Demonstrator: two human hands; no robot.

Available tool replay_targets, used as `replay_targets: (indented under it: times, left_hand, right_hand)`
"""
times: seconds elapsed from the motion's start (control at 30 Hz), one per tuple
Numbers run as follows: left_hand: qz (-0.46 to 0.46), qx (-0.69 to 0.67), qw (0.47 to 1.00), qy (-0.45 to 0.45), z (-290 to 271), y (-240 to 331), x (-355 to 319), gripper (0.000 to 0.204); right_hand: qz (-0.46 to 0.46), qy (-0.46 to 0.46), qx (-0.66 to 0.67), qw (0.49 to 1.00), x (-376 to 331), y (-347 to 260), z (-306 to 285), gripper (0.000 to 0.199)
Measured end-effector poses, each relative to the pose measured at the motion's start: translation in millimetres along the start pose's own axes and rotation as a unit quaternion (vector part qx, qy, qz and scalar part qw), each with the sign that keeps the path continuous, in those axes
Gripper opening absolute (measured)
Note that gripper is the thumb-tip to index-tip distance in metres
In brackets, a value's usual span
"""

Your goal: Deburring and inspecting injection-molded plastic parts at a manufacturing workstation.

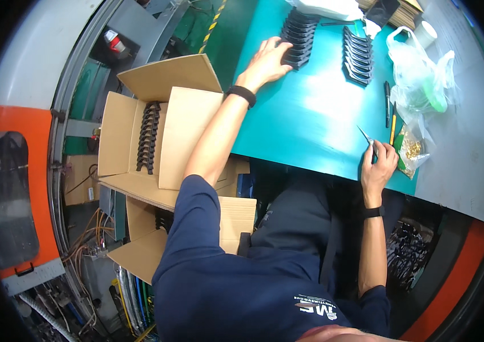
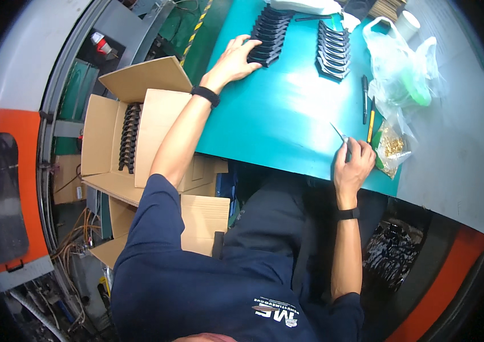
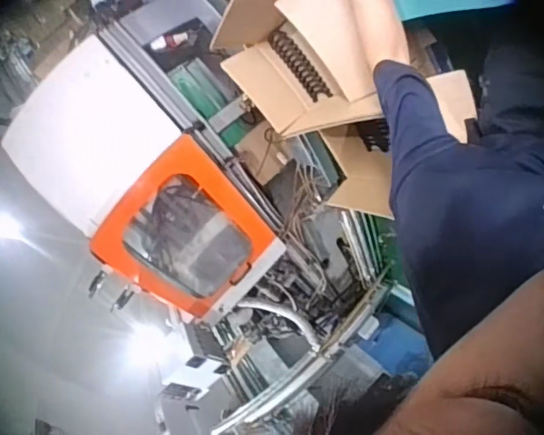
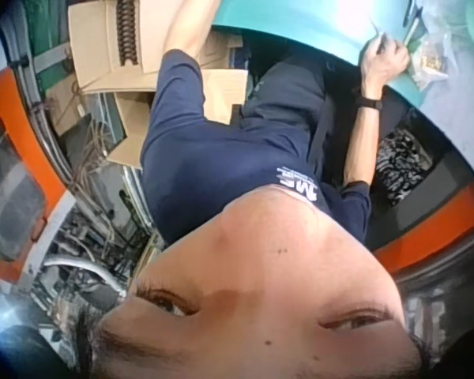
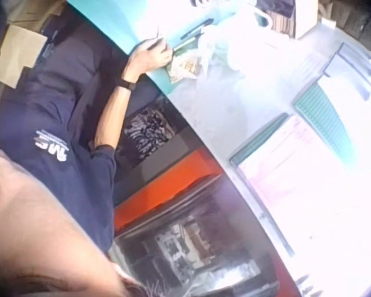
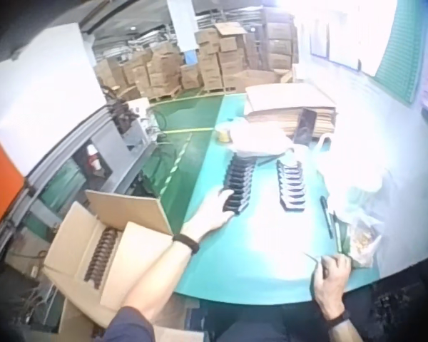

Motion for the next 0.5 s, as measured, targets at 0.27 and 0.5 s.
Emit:
replay_targets:
  times: [0.27,0.5]
  left_hand:
    - [0.016,0.036,0.997,-0.071,-11.7,-8.0,23.4,0.059]
    - [0.100,0.141,0.979,-0.107,-27.3,-0.6,39.8,0.057]
  right_hand:
    - [0.011,-0.004,-0.002,1.000,0.9,1.4,3.1,0.021]
    - [0.013,-0.005,0.015,1.000,2.6,-1.5,0.8,0.020]
Point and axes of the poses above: each hand's wrist, its own x-axis towards the middle knuckle, its own z-axis out of the palm, y = z × x, the point moved 1 cm from there along x, towards the middle knuckle
